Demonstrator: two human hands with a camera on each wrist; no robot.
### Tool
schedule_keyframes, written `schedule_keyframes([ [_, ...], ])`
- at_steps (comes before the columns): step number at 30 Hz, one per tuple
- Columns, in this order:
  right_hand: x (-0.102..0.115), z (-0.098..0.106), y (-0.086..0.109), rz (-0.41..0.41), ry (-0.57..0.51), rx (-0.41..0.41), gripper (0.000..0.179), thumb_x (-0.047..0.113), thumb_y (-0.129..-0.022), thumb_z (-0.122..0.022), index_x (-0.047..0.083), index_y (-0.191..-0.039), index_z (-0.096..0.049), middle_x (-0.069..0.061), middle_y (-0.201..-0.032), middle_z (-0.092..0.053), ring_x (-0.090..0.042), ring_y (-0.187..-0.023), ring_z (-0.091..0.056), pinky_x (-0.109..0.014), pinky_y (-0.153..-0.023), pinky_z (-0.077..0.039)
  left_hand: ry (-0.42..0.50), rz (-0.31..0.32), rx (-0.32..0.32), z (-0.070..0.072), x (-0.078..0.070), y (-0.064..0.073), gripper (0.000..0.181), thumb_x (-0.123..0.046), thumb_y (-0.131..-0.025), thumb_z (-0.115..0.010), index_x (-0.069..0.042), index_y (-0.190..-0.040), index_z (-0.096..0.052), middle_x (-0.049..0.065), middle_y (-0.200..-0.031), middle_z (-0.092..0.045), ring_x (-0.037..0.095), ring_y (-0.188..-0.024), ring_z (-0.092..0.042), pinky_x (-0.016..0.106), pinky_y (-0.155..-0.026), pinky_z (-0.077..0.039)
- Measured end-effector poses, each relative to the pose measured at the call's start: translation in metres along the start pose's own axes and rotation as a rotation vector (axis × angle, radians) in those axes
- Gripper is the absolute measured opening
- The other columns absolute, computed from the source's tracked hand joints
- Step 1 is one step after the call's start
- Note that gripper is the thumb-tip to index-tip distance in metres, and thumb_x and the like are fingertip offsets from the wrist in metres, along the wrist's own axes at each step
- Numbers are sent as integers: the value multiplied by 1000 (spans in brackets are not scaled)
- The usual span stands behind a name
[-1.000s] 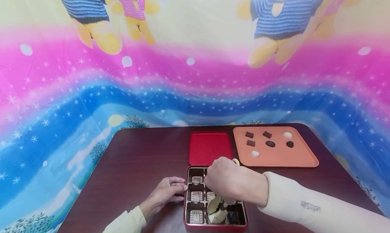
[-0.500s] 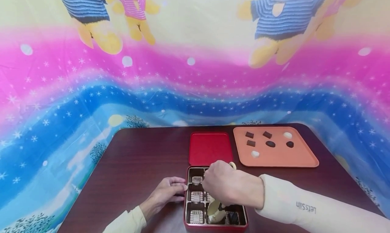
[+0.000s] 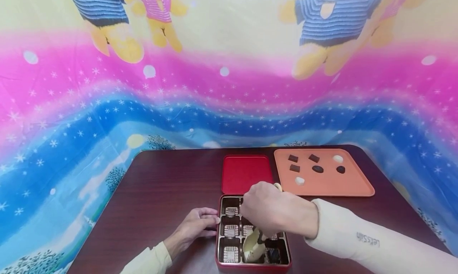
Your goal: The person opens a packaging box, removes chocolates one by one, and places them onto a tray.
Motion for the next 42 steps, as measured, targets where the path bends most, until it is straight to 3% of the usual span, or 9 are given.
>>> schedule_keyframes([
  [10, -45, 13, 19, -32, -230, 21, 38, 22, -65, -85, 20, -56, -49, 7, -55, -36, -12, -56, -30, -25, -42, -30, -2, 1, 1, 0, 0, 0, 51, -8, -87, -67, 16, -127, -48, 14, -104, -67, 17, -86, -68, 34, -77, -64],
  [15, -73, 14, 29, -61, -373, 14, 36, 13, -64, -81, 22, -54, -48, 9, -54, -34, -11, -57, -31, -25, -44, -29, -7, 4, -4, 0, -1, 0, 51, -8, -87, -68, 16, -127, -49, 14, -105, -66, 18, -85, -68, 35, -78, -64],
  [21, -114, 3, 34, -127, -504, 15, 34, 12, -63, -78, 25, -49, -50, 12, -51, -33, -10, -57, -33, -25, -46, -24, -10, 2, -2, 1, 0, 0, 50, -8, -87, -68, 16, -127, -49, 14, -104, -68, 17, -85, -68, 33, -76, -64],
  [26, -146, -25, 35, -153, -589, 92, 25, 13, -67, -81, 23, -55, -61, 10, -48, -49, -9, -47, -49, -24, -45, -36, -8, 1, -2, 1, 0, 0, 50, -8, -88, -67, 16, -127, -49, 13, -102, -68, 16, -85, -67, 32, -75, -63],
  [29, -165, -46, 34, -171, -614, 130, 22, 17, -70, -82, 21, -57, -65, 8, -48, -52, -8, -45, -49, -22, -46, -36, -9, 1, -2, 1, 0, 0, 50, -9, -88, -67, 16, -128, -49, 13, -103, -68, 16, -85, -68, 32, -75, -63],
  [33, -192, -79, 34, -233, -633, 175, 18, 15, -72, -79, 19, -59, -66, 5, -52, -49, -10, -51, -40, -22, -47, -30, -12, 1, -1, 1, 0, 0, 50, -8, -88, -67, 16, -128, -49, 13, -103, -69, 17, -86, -68, 32, -76, -63],
  [42, -242, -160, 48, -391, -660, 349, 21, 29, -81, -80, 13, -78, -67, -5, -74, -61, -18, -64, -54, -29, -53, -42, -12, 3, -3, 1, 1, -1, 51, -8, -88, -67, 16, -128, -49, 13, -103, -69, 17, -86, -68, 33, -76, -64],
])
Point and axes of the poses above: each hand's wrist, its own y-axis away from the middle knuckle, its own z-axis out of the back of the hand, x = y × z, the point moved 10 cm from there along -y, towards the middle knuckle
